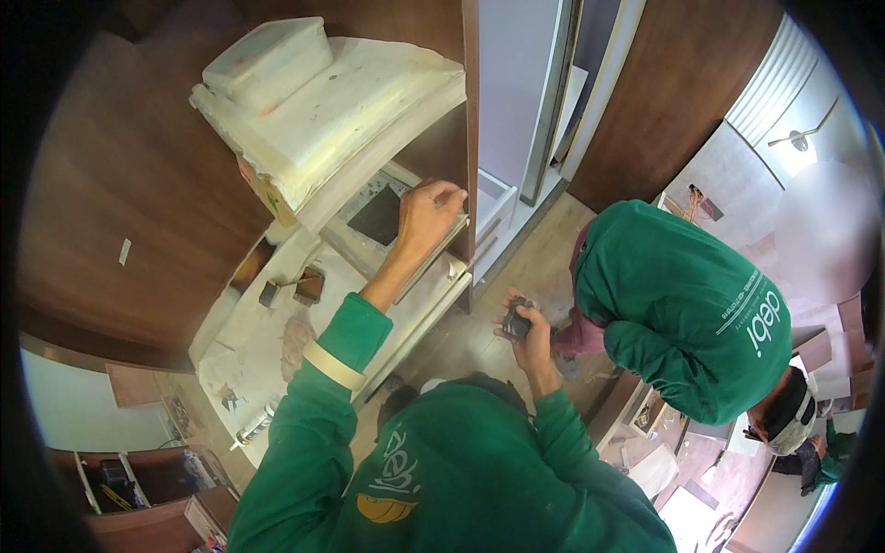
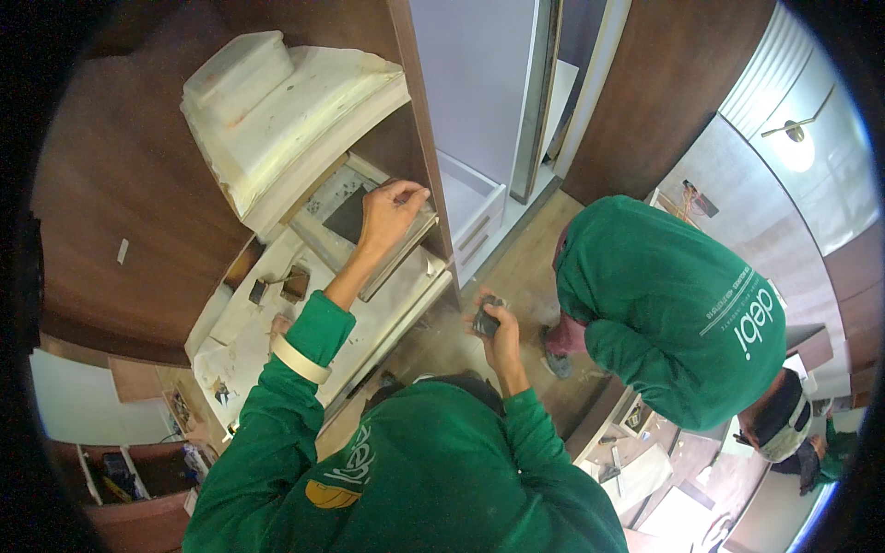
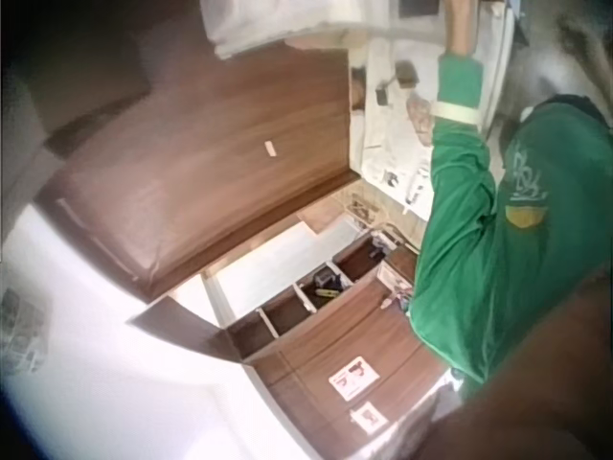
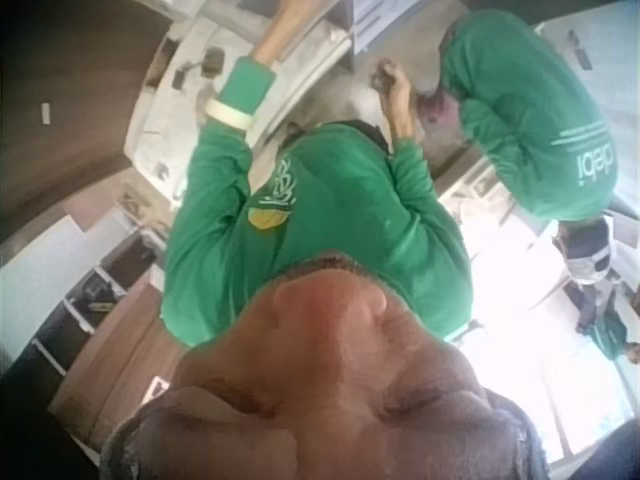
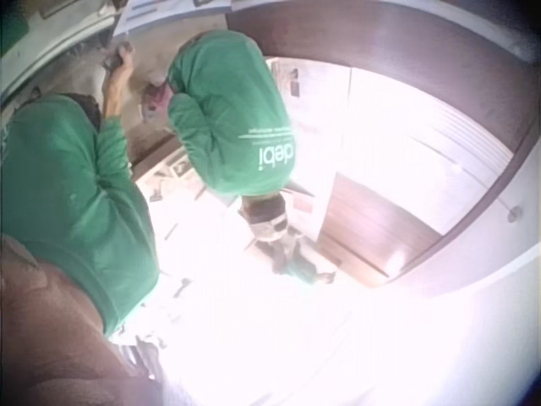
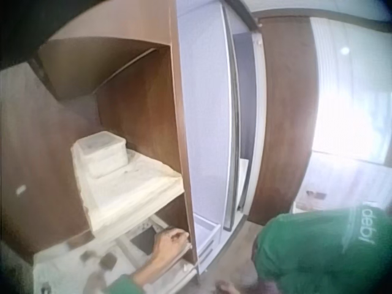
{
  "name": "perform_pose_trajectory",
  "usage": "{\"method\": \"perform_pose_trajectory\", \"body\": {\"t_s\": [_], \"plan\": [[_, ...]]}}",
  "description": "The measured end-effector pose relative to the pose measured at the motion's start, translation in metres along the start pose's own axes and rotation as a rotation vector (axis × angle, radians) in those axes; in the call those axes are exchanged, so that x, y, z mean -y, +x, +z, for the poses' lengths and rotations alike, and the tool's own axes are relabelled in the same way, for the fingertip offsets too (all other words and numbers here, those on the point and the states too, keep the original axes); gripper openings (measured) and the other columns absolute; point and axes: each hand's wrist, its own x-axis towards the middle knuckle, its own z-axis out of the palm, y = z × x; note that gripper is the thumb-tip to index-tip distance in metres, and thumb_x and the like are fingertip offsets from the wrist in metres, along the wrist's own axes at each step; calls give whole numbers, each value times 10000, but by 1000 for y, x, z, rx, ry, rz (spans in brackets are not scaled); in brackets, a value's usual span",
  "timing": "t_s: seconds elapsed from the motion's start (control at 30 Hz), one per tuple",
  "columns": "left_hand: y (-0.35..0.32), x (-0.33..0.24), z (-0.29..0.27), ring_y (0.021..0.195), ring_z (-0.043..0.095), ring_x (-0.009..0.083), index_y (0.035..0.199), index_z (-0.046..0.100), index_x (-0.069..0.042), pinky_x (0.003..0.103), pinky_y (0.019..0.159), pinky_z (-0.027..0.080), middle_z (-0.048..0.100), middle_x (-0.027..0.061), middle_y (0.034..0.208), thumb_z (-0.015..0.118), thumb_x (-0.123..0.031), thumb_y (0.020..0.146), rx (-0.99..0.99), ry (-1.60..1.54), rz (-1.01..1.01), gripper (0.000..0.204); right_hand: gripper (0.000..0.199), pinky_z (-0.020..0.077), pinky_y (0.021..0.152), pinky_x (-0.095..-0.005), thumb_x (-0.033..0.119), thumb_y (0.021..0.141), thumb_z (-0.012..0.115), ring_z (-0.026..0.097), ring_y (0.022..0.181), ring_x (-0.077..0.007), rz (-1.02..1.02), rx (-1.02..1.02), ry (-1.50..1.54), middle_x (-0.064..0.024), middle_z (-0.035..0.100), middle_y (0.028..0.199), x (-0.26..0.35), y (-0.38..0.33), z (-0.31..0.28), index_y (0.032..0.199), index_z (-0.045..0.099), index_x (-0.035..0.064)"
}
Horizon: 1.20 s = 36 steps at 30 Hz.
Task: The person assembles a wooden cabinet by applying adhesive to edges and securing a white protective sheet with tape. They smooth the sheet and trim excess material while another person works nearby.
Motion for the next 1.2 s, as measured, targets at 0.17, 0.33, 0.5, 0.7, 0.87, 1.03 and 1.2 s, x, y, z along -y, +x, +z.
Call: {"method": "perform_pose_trajectory", "body": {"t_s": [0.17, 0.33, 0.5, 0.7, 0.87, 1.03, 1.2], "plan": [[18, 4, -10, 798, 692, 322, 882, 739, -29, 427, 723, 546, 704, 132, 873, 805, -329, 829, 138, 271, 188, 312, 367, 593, 726, -376, 173, 991, 599, 715, 849, -251, -59, 14, -188, -124, 694, 1075, 13, 5, 26, 1321, 583, 13], [19, 23, -19, 856, 679, 345, 882, 726, -36, 458, 763, 534, 692, 137, 867, 754, -305, 870, 222, 426, 416, 270, 232, 598, 680, -340, 133, 997, 630, 723, 797, -211, -185, -35, -278, -118, 735, 986, 15, -4, 57, 1193, 622, 8], [-2, 41, -47, 764, 663, 345, 849, 722, -48, 459, 711, 529, 693, 111, 872, 764, -262, 862, 73, 237, 373, 219, 171, 517, 569, -277, 167, 1002, 620, 692, 710, -159, -371, -165, -488, -97, 728, 916, 28, 0, 81, 1079, 643, 16], [-24, 84, -71, 784, 655, 337, 855, 713, -51, 467, 737, 511, 696, 120, 867, 773, -260, 851, -52, 160, 385, 218, 219, 463, 528, -256, 205, 967, 662, 632, 638, -116, -507, -202, -583, -58, 710, 821, 38, 33, 135, 1028, 666, -6], [-21, 89, -62, 841, 646, 316, 903, 686, -48, 476, 798, 488, 667, 98, 886, 758, -240, 850, -154, 212, 513, 212, 242, 534, 598, -307, 199, 940, 675, 643, 614, -158, -690, -250, -777, -95, 712, 793, 43, 81, 145, 1014, 678, -31], [-22, 84, -64, 788, 660, 377, 867, 722, -27, 486, 739, 519, 692, 165, 847, 768, -256, 843, -136, 235, 559, 235, 234, 519, 610, -337, 217, 914, 693, 638, 607, -169, -802, -348, -912, -112, 695, 731, 42, 111, 140, 947, 675, -14], [-17, 97, -68, 764, 678, 406, 845, 734, -5, 488, 709, 548, 711, 198, 829, 794, -266, 834, -134, 198, 556, 268, 216, 504, 603, -331, 223, 913, 700, 638, 616, -178, -877, -260, -894, -116, 671, 695, 74, 100, 169, 940, 674, 10]]}}
